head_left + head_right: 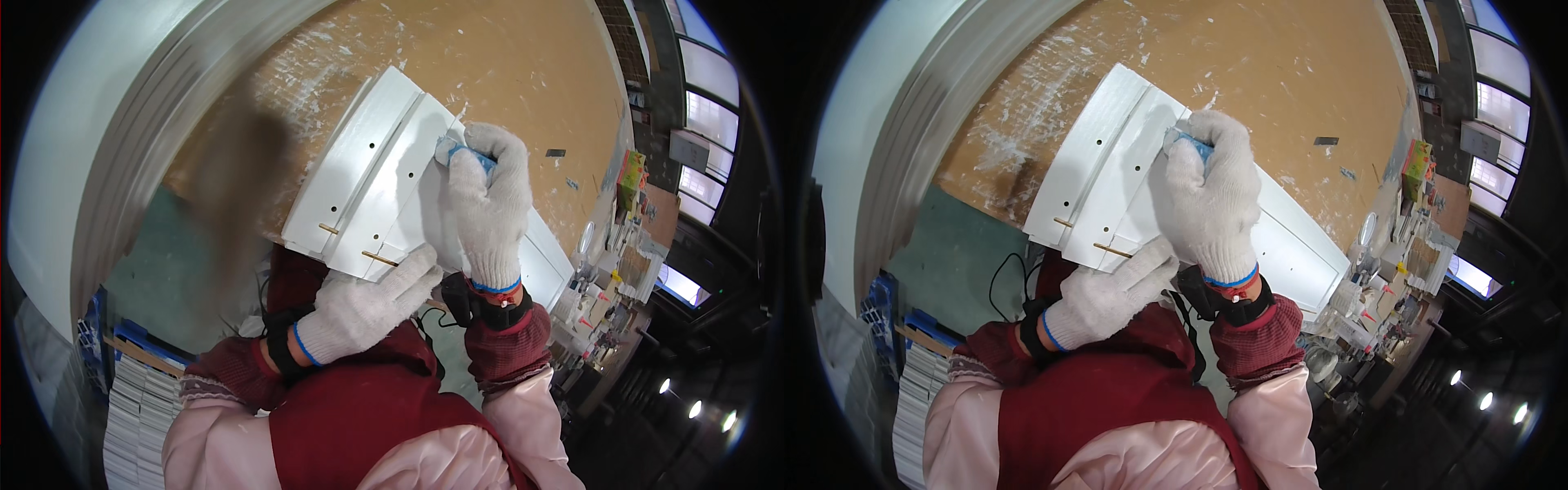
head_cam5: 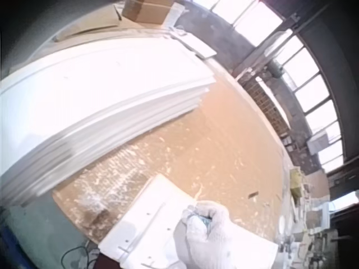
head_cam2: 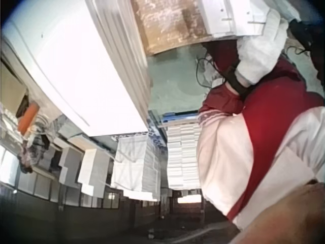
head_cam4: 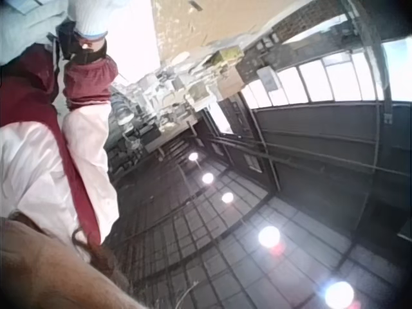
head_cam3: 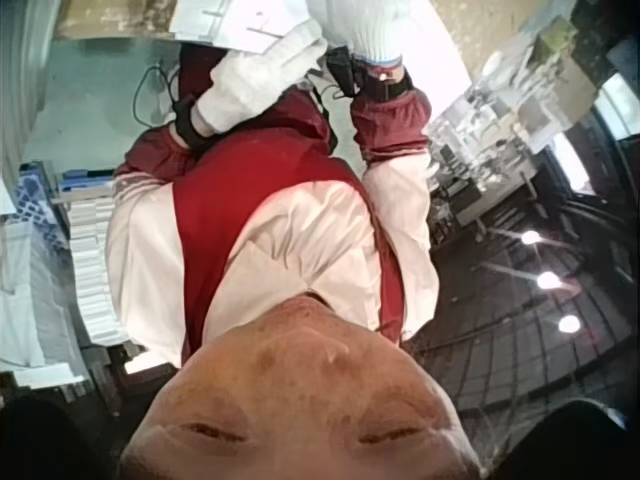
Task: Cleaning and wiping down white wooden furniture panels on a workbench using a cleaning block and a cloth.
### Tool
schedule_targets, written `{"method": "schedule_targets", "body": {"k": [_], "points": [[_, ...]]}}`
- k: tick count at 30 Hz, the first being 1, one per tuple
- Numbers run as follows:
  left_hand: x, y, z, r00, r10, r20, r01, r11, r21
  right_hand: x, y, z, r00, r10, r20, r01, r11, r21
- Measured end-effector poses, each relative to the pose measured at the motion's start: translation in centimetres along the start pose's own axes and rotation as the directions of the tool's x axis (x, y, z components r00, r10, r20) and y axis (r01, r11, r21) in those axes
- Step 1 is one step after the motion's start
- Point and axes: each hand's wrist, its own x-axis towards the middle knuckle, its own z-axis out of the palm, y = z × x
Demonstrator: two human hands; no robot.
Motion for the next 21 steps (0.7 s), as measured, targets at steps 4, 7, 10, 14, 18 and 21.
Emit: {"method": "schedule_targets", "body": {"k": [4,7,10,14,18,21], "points": [[0.2,0.2,-0.1,1.000,-0.001,0.001,0.001,1.000,-0.016,0.5,0.2,0.1,0.994,-0.036,-0.098,0.036,0.999,-0.006],[0.3,0.4,-0.2,0.999,-0.042,0.018,0.043,0.997,-0.067,0.1,-0.9,0.3,0.997,0.073,-0.020,-0.075,0.994,-0.081],[0.1,0.2,-0.1,1.000,-0.015,-0.022,0.015,1.000,-0.021,-0.1,-1.5,0.1,0.999,-0.035,0.026,0.038,0.987,-0.156],[0.2,0.0,0.2,1.000,-0.002,-0.020,0.001,0.999,-0.035,0.1,-1.0,0.4,0.998,0.057,-0.022,-0.054,0.992,0.116],[0.1,0.2,0.1,0.999,-0.028,0.016,0.029,0.999,-0.033,0.1,-0.3,0.4,0.998,-0.012,-0.056,0.014,0.999,0.033],[0.1,0.1,0.0,1.000,0.001,-0.005,-0.001,1.000,0.005,-0.3,-1.1,-0.1,0.998,-0.067,-0.019,0.065,0.994,-0.087]]}}
